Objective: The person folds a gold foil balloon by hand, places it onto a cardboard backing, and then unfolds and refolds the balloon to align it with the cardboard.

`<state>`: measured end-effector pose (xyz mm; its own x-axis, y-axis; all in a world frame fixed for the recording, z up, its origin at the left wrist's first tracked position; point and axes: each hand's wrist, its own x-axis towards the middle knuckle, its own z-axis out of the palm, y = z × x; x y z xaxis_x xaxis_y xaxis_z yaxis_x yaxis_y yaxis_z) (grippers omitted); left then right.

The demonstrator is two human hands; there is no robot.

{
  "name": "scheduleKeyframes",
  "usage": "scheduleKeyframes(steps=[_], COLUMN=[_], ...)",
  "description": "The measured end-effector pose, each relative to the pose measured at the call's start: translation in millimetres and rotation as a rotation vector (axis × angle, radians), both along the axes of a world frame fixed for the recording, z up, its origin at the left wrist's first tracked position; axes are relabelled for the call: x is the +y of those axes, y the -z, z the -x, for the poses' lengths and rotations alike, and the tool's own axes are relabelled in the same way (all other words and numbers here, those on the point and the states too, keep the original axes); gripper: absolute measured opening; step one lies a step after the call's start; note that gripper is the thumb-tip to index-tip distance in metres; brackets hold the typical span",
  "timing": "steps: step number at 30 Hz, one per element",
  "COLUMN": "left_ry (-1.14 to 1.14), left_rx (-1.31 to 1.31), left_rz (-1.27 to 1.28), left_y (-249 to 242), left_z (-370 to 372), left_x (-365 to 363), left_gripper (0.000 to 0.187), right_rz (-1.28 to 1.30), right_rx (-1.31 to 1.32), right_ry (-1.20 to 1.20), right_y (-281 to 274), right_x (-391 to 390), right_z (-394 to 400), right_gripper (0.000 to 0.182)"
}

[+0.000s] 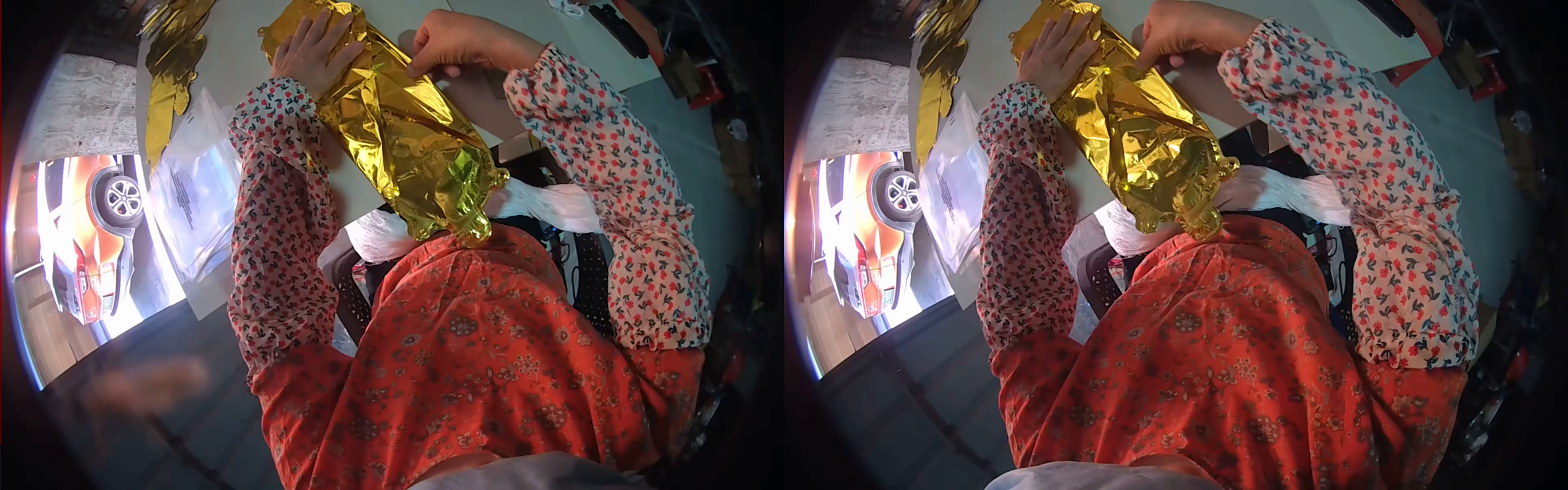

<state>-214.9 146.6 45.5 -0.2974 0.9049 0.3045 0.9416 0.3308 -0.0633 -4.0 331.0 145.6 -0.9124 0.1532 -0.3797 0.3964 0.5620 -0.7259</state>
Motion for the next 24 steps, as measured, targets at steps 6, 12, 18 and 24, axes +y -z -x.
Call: scheduleKeyframes(steps=[6,12,18,24], left_ry=[-0.187,-0.211,-0.162,-0.134], left_rx=[-0.336,-0.357,-0.328,-0.258], left_rz=[0.207,0.202,0.17,0.248], left_y=[-40,-45,-35,-33], left_z=[-39,-45,-35,-33], left_x=[1,-1,-2,0], left_gripper=[0.071,0.07,0.067,0.067], right_rz=[0.017,-0.21,-0.199,-0.093], right_rx=[0.001,0.136,0.198,0.113], right_ry=[-0.025,-0.037,-0.134,-0.104], right_y=[2,12,17,16], right_x=[-9,-20,-12,-10], right_z=[-32,-42,-40,-41], right_gripper=[0.022,0.032,0.035,0.031])
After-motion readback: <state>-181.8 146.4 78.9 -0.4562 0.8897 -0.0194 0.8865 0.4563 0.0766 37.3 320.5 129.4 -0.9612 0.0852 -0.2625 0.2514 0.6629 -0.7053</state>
